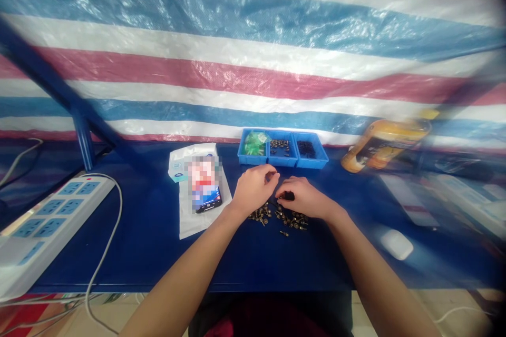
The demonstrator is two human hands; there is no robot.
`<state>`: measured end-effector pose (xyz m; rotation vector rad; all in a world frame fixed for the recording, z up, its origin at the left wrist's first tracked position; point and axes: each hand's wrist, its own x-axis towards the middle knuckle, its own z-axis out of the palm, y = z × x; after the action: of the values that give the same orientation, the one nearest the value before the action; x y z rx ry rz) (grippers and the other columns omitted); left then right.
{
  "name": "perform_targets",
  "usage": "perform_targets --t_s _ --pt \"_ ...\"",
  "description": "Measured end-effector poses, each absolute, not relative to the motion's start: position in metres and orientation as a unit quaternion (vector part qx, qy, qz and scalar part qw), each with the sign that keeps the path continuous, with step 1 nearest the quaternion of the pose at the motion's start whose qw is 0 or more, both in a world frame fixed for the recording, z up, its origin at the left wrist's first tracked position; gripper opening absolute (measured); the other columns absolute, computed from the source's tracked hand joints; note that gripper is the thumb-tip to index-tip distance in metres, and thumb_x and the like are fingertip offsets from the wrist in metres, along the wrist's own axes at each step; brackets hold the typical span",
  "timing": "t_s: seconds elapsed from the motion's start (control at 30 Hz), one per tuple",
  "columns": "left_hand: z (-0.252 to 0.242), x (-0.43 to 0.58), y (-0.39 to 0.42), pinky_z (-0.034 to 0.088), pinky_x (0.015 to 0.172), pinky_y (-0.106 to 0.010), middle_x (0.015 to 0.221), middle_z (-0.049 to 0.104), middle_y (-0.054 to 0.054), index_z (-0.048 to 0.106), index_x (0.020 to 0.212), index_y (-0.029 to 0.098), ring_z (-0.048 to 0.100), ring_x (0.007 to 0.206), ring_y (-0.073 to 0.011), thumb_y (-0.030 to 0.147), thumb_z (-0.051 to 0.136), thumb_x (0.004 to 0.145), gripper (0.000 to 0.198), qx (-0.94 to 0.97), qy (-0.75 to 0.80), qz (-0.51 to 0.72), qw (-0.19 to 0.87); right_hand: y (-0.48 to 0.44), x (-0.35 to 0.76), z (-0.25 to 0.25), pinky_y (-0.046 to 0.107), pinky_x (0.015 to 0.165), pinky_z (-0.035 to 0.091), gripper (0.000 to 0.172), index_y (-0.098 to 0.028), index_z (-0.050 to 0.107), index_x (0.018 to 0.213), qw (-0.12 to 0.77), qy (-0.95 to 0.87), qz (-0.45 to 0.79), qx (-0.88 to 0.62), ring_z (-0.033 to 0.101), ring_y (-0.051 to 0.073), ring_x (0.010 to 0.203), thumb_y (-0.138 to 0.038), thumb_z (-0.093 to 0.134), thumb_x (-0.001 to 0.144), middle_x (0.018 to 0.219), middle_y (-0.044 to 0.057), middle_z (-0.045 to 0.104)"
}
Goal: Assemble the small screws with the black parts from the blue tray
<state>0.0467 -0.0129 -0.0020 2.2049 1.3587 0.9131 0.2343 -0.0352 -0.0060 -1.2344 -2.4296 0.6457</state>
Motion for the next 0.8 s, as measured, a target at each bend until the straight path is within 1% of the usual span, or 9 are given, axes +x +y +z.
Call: perform_targets --t_s 0.1,0.17,0.37,0.43,0.53,0.6,0.67,0.73,0.8 --pt "-0.0012 0.0468 -0.0129 0.045 0.072 -0.029 0.087 0.073 0.0 0.07 0.093 0.026 0.065 0.077 -0.0188 0.034 0.054 0.091 0.017 0.787 0.485 0.324 0.201 -0.0344 0.2368 -0.007 0.032 0.083 0.043 0.015 -0.026 0.072 0.093 0.215 -0.842 0.24 -0.432 0.062 0.018 0.089 -0.018 0.061 0.086 0.095 0.0 0.072" --pt "-0.001 0.0465 -0.0127 0.045 0.072 -0.029 0.088 0.073 -0.001 0.07 0.093 0.025 0.065 0.077 -0.019 0.034 0.054 0.092 0.018 0.789 0.485 0.318 0.205 -0.034 0.2381 -0.0074 0.031 0.082 0.044 0.016 -0.027 0.073 0.097 0.222 -0.839 0.241 -0.434 0.063 0.018 0.09 -0.02 0.062 0.087 0.097 0.001 0.073" --pt "-0.0022 0.0457 -0.0121 0.044 0.069 -0.028 0.087 0.073 0.0 0.07 0.095 0.026 0.065 0.078 -0.0193 0.034 0.053 0.092 0.019 0.797 0.481 0.307 0.198 -0.0342 0.2347 -0.0064 0.043 0.093 0.039 0.013 -0.029 0.074 0.097 0.148 -0.863 0.204 -0.439 0.061 0.023 0.098 -0.025 0.064 0.089 0.103 0.002 0.071" --pt "-0.0028 0.0457 -0.012 0.043 0.068 -0.028 0.088 0.073 -0.001 0.07 0.095 0.026 0.065 0.079 -0.0195 0.035 0.053 0.092 0.019 0.798 0.485 0.3 0.196 -0.035 0.2327 -0.0068 0.046 0.095 0.037 0.014 -0.03 0.074 0.097 0.139 -0.865 0.186 -0.445 0.06 0.024 0.099 -0.026 0.062 0.091 0.104 0.003 0.071" --pt "-0.0025 0.0456 -0.0123 0.043 0.068 -0.028 0.088 0.074 0.0 0.07 0.095 0.026 0.066 0.079 -0.0196 0.034 0.053 0.092 0.019 0.797 0.487 0.3 0.194 -0.0354 0.2309 -0.0083 0.046 0.095 0.038 0.013 -0.028 0.073 0.096 0.145 -0.865 0.18 -0.445 0.06 0.024 0.098 -0.026 0.061 0.092 0.103 0.004 0.07" --pt "-0.0009 0.0452 -0.0126 0.044 0.069 -0.029 0.089 0.074 -0.001 0.071 0.095 0.026 0.066 0.08 -0.0198 0.035 0.053 0.091 0.019 0.794 0.487 0.305 0.198 -0.0348 0.2309 -0.0086 0.043 0.092 0.042 0.013 -0.027 0.072 0.095 0.172 -0.862 0.189 -0.437 0.061 0.023 0.095 -0.027 0.06 0.092 0.1 0.004 0.07" --pt "0.0015 0.0447 -0.0129 0.045 0.07 -0.028 0.09 0.074 -0.001 0.071 0.095 0.026 0.066 0.081 -0.0196 0.035 0.054 0.091 0.02 0.791 0.476 0.313 0.223 -0.0338 0.2318 -0.0074 0.04 0.089 0.045 0.013 -0.026 0.072 0.096 0.229 -0.848 0.193 -0.437 0.061 0.022 0.093 -0.028 0.059 0.093 0.098 0.004 0.071" --pt "0.0036 0.0444 -0.0125 0.047 0.072 -0.028 0.091 0.074 -0.001 0.072 0.094 0.025 0.066 0.082 -0.0189 0.035 0.053 0.092 0.022 0.784 0.449 0.327 0.278 -0.0333 0.233 -0.0052 0.038 0.088 0.047 0.014 -0.026 0.071 0.098 0.303 -0.819 0.182 -0.451 0.062 0.021 0.092 -0.028 0.058 0.093 0.099 0.004 0.071" --pt "0.004 0.0446 -0.0112 0.048 0.074 -0.027 0.092 0.074 -0.002 0.073 0.095 0.023 0.066 0.082 -0.0179 0.037 0.052 0.092 0.025 0.765 0.412 0.344 0.356 -0.0335 0.2338 -0.003 0.037 0.087 0.048 0.014 -0.026 0.071 0.099 0.365 -0.79 0.163 -0.466 0.063 0.021 0.093 -0.029 0.058 0.093 0.1 0.004 0.071"
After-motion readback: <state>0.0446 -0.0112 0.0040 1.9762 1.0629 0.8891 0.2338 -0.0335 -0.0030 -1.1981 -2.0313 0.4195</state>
